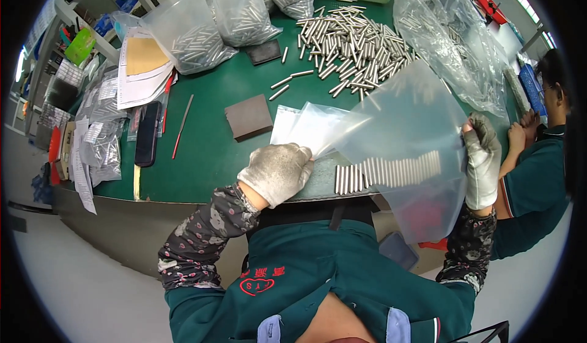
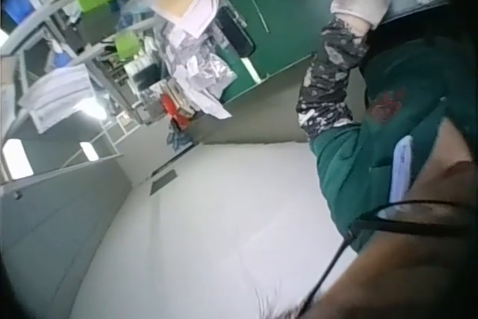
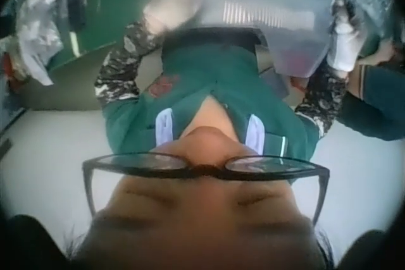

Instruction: Sorting small metal pins on a workbench and placing them into plastic bags for packaging.

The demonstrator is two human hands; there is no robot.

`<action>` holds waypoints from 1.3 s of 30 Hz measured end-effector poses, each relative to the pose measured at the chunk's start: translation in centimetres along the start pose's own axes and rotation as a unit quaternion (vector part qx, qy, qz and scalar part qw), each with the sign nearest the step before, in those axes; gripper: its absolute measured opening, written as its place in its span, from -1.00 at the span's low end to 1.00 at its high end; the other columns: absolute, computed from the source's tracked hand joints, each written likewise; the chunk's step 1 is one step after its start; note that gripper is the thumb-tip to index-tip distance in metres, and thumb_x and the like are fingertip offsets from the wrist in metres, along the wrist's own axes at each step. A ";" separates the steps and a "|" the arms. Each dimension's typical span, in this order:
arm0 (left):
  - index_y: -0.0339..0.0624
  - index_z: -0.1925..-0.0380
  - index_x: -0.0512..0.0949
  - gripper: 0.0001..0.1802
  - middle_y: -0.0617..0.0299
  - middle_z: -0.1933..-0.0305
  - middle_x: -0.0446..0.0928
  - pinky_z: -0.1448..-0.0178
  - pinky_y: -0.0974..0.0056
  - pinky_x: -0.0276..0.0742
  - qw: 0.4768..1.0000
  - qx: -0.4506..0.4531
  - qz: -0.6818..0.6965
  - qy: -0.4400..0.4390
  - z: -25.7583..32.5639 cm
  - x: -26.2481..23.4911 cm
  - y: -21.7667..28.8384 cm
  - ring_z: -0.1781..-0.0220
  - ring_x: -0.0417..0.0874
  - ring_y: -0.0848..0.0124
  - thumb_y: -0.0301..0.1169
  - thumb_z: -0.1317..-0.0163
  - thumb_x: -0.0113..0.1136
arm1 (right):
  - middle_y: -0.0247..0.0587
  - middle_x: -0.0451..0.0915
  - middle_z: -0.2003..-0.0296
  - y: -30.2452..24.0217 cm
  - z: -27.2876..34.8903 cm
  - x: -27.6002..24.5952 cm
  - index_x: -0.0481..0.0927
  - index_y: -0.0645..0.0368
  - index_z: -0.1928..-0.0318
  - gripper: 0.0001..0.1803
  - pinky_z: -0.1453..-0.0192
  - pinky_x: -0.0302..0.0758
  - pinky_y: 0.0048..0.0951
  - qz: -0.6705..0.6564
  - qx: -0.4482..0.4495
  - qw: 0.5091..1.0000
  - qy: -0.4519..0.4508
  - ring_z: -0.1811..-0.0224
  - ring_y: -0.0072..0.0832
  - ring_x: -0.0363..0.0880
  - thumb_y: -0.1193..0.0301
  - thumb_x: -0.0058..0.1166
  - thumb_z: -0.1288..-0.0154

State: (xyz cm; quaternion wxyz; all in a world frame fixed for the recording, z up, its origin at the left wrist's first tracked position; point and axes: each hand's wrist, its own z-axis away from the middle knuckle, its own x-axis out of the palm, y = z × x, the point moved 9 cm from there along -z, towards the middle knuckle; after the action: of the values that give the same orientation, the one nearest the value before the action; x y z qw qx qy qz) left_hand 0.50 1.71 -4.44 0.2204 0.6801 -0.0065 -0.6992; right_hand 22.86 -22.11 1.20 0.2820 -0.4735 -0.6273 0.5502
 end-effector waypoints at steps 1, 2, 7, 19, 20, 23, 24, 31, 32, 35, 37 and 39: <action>-0.14 0.31 0.60 -0.75 0.07 0.36 0.60 0.24 0.04 0.55 1.000 0.001 0.001 -0.002 -0.3 -0.3 0.0 0.30 0.64 0.07 -0.21 -0.22 0.11 | -0.43 0.51 0.27 -0.2 0.0 -0.2 0.52 0.33 0.01 -0.71 0.13 0.36 -0.66 0.020 -0.002 1.000 -0.010 0.28 -0.70 0.41 0.41 0.12 -0.34; -0.13 0.25 0.61 -0.73 0.04 0.32 0.61 0.19 0.02 0.55 0.998 0.003 0.008 -0.068 -0.4 0.5 -0.2 0.27 0.65 0.05 -0.21 -0.24 0.06 | -0.43 0.51 0.27 -0.4 0.1 -0.2 0.52 0.32 0.02 -0.72 0.14 0.36 -0.66 0.039 -0.005 0.999 -0.019 0.28 -0.70 0.42 0.40 0.12 -0.35; -0.13 0.25 0.62 -0.81 0.02 0.35 0.63 0.19 0.16 0.57 1.000 -0.009 -0.015 0.015 -0.3 -7.2 -2.1 0.31 0.66 0.10 -0.38 -0.13 0.20 | -0.42 0.51 0.26 -0.6 0.6 -1.4 0.53 0.30 0.04 -0.73 0.17 0.36 -0.67 0.030 -0.018 0.999 0.018 0.29 -0.70 0.42 0.38 0.13 -0.35; -0.03 0.41 0.54 -0.89 0.18 0.45 0.60 0.38 0.16 0.57 0.917 0.058 -0.180 0.351 4.0 -16.8 0.2 0.41 0.67 0.20 -0.36 -0.11 0.30 | -0.52 0.42 0.38 -2.3 0.5 0.4 0.54 0.26 0.11 -0.76 0.25 0.24 -0.71 -0.014 -0.016 0.999 0.038 0.39 -0.76 0.28 0.34 0.10 -0.36; -0.06 0.42 0.53 -0.88 0.18 0.42 0.61 0.34 0.17 0.58 0.955 -0.006 -0.181 0.237 1.7 -13.7 -0.1 0.37 0.68 0.21 -0.32 -0.14 0.26 | -0.50 0.43 0.35 -2.6 0.5 1.0 0.54 0.26 0.12 -0.76 0.20 0.27 -0.69 -0.015 -0.023 0.999 0.044 0.34 -0.73 0.30 0.34 0.10 -0.36; -0.11 0.31 0.61 -0.75 0.10 0.36 0.63 0.15 0.06 0.57 0.995 -0.033 -0.032 0.090 -2.2 -6.6 -1.9 0.28 0.68 0.14 -0.17 -0.22 0.16 | -0.44 0.46 0.33 -3.2 0.8 2.2 0.51 0.30 0.11 -0.76 0.17 0.31 -0.65 -0.004 -0.046 0.999 -0.012 0.31 -0.71 0.36 0.35 0.07 -0.38; -0.15 0.30 0.61 -0.71 0.03 0.32 0.63 0.13 0.05 0.54 0.997 -0.033 0.038 0.065 -2.8 -4.6 -2.7 0.24 0.65 0.07 -0.15 -0.24 0.12 | -0.40 0.45 0.35 -3.4 0.8 2.8 0.49 0.32 0.11 -0.76 0.18 0.31 -0.65 -0.009 -0.052 0.998 -0.023 0.36 -0.70 0.38 0.36 0.03 -0.40; -0.15 0.21 0.62 -0.68 -0.05 0.25 0.62 0.06 0.01 0.51 0.992 -0.037 0.107 -0.051 -5.3 0.5 -3.7 0.18 0.63 -0.03 -0.16 -0.27 0.06 | -0.35 0.48 0.37 -2.4 0.6 2.2 0.48 0.31 0.12 -0.76 0.22 0.32 -0.64 0.069 -0.059 0.996 -0.021 0.37 -0.67 0.45 0.35 0.02 -0.39; -0.15 0.21 0.62 -0.68 -0.05 0.25 0.62 0.06 0.01 0.51 0.992 -0.036 0.107 -0.050 -5.3 0.5 -3.6 0.18 0.63 -0.03 -0.16 -0.27 0.06 | -0.35 0.48 0.37 -2.7 0.7 2.3 0.48 0.31 0.12 -0.76 0.22 0.32 -0.64 0.069 -0.061 0.996 -0.021 0.37 -0.67 0.45 0.35 0.02 -0.39; -0.18 0.18 0.60 -0.72 -0.04 0.31 0.61 0.14 0.07 0.54 0.998 -0.035 0.049 0.027 -5.1 -1.3 -2.4 0.24 0.64 -0.01 -0.26 -0.23 0.09 | -0.34 0.49 0.35 -2.8 0.8 2.7 0.49 0.31 0.11 -0.75 0.24 0.35 -0.63 0.033 -0.001 0.999 -0.041 0.39 -0.66 0.47 0.34 0.02 -0.39; -0.15 0.23 0.59 -0.78 0.02 0.34 0.60 0.18 0.07 0.56 0.989 -0.014 0.019 0.147 -4.4 -3.5 -0.8 0.28 0.65 0.02 -0.32 -0.18 0.10 | -0.36 0.48 0.27 -2.0 0.7 3.3 0.48 0.35 0.02 -0.66 0.23 0.38 -0.67 0.056 0.050 0.993 -0.094 0.38 -0.68 0.41 0.31 0.06 -0.37; -0.13 0.27 0.57 -0.82 0.06 0.36 0.60 0.25 0.09 0.57 0.980 0.010 0.028 0.198 -3.8 -3.9 0.3 0.32 0.65 0.06 -0.34 -0.16 0.12 | -0.35 0.48 0.28 -2.0 0.9 4.3 0.48 0.34 0.03 -0.67 0.26 0.39 -0.67 0.017 0.057 0.995 -0.085 0.40 -0.66 0.43 0.31 0.05 -0.37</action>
State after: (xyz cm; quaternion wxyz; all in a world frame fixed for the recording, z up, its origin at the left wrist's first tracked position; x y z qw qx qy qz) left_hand 4.10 3.81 -0.97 0.2295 0.8070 0.0114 -0.5441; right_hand 19.81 -18.51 2.20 0.2452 -0.4184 -0.6086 0.6280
